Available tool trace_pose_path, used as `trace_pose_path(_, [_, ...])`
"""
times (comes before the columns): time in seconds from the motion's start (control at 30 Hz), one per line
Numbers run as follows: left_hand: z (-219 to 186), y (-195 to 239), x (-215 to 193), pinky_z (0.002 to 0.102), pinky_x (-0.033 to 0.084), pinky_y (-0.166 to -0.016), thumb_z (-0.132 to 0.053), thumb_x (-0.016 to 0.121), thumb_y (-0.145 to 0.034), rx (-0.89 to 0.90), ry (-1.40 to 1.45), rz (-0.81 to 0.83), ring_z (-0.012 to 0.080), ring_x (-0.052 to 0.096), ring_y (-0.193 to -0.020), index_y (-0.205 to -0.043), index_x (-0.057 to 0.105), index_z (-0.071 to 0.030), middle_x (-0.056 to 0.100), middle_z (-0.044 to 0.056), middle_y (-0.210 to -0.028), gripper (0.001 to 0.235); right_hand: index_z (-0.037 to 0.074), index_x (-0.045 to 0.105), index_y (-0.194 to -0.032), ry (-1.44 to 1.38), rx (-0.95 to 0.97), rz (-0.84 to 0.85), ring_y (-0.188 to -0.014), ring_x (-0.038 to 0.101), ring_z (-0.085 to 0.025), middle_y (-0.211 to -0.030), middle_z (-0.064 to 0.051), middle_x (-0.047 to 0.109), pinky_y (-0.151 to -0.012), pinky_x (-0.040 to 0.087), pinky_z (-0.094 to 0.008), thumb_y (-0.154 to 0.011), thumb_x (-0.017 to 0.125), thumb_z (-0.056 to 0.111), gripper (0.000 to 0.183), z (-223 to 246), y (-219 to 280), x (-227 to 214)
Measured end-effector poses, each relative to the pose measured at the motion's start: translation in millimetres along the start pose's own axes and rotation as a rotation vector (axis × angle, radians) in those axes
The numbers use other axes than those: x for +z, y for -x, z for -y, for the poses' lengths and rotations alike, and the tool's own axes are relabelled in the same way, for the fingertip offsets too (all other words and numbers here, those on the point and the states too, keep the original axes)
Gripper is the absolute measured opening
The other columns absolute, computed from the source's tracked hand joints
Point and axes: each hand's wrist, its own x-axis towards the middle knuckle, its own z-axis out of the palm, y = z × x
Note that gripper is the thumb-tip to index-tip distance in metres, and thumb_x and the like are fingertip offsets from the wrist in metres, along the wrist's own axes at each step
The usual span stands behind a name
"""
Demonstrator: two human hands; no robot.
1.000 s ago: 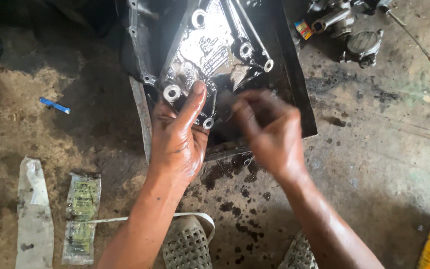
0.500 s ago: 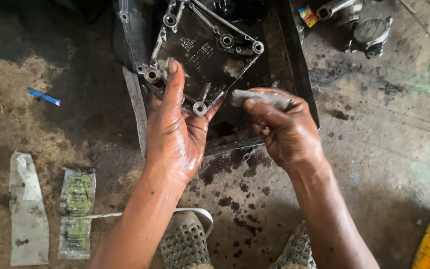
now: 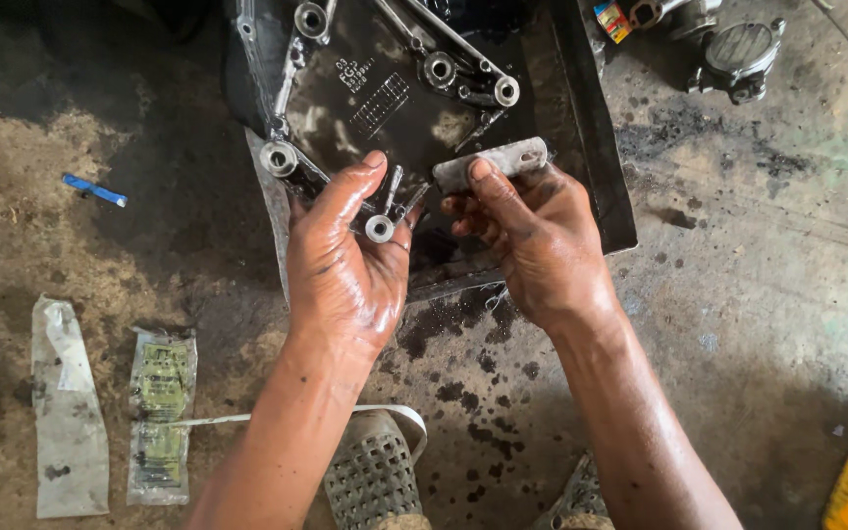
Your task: The person scrubs a metal engine casing with a wire brush and a rag while it sits in a black tray filled with dark liquid. They repeatedly dip the brush into the liquid and scrub various surfaces of the part, including the bolt holes and flat faces.
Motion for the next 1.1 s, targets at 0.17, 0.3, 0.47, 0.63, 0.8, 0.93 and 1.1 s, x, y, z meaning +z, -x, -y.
trace_pose_path(0.17, [-1,1,9,0.033,0.062,-0.084,-0.01,0.079,-0.087,-0.04,0.034,-0.038,0.0173,0.072,-0.096,-0.12,0.064,0.0,0.072,0.007,-0.109,0.038,-0.001,0.067,-0.104,0.193,-0.156,0.04,-0.076,0.071,-0.014,-0.091,-0.009,0.075,-0.07,0.063,-0.028,-0.105,0.062,0.017,0.019,-5,9,12])
trace_pose_path(0.3, [-5,4,15,0.033,0.064,-0.076,-0.029,0.08,-0.086,-0.065,-0.014,-0.003,0.02,0.073,-0.095,-0.128,0.062,-0.004,0.073,0.008,-0.112,0.052,0.001,0.065,-0.106,0.316,-0.235,-0.028,-0.075,0.069,-0.012,-0.095,-0.01,0.075,-0.068,0.062,-0.028,-0.104,0.062,0.016,0.016,-5,15,26])
trace_pose_path(0.47, [-6,6,13,0.032,0.064,-0.083,-0.028,0.079,-0.088,-0.034,-0.08,-0.056,0.0172,0.072,-0.103,-0.132,0.061,-0.005,0.072,0.005,-0.119,0.052,0.005,0.067,-0.105,0.486,-0.156,-0.059,-0.069,0.072,-0.012,-0.093,-0.009,0.078,-0.061,0.063,-0.029,-0.103,0.059,0.02,0.017,6,19,31])
trace_pose_path(0.63, [-6,5,10,0.033,0.063,-0.084,-0.025,0.082,-0.087,-0.063,-0.033,-0.051,0.0168,0.072,-0.103,-0.131,0.063,-0.007,0.072,0.004,-0.119,0.052,0.004,0.062,-0.105,0.492,-0.257,0.003,-0.071,0.073,-0.01,-0.096,-0.008,0.079,-0.059,0.065,-0.029,-0.105,0.058,0.019,0.016,5,15,29])
trace_pose_path(0.8, [-6,7,9,0.032,0.063,-0.079,-0.025,0.079,-0.081,-0.128,-0.09,-0.171,0.0123,0.073,-0.102,-0.125,0.067,-0.011,0.075,-0.002,-0.118,0.048,0.001,0.062,-0.107,0.664,-0.33,0.038,-0.069,0.074,-0.011,-0.092,-0.011,0.079,-0.057,0.062,-0.026,-0.106,0.059,0.014,0.013,8,17,26])
trace_pose_path(0.93, [2,7,3,0.036,0.063,-0.086,-0.017,0.083,-0.088,-0.004,-0.063,0.01,0.019,0.07,-0.108,-0.127,0.062,-0.007,0.07,0.008,-0.121,0.046,0.003,0.065,-0.104,0.815,-0.156,0.025,-0.058,0.072,-0.011,-0.084,-0.011,0.078,-0.046,0.059,-0.027,-0.101,0.058,0.014,0.013,23,16,25])
trace_pose_path(1.1, [4,7,0,0.036,0.065,-0.086,-0.017,0.083,-0.08,-0.001,-0.12,0.019,0.0136,0.069,-0.109,-0.124,0.063,-0.012,0.07,0.004,-0.119,0.048,0.001,0.064,-0.102,0.823,-0.258,0.123,-0.058,0.072,-0.012,-0.082,-0.014,0.076,-0.05,0.059,-0.028,-0.106,0.054,0.012,0.015,27,18,26])
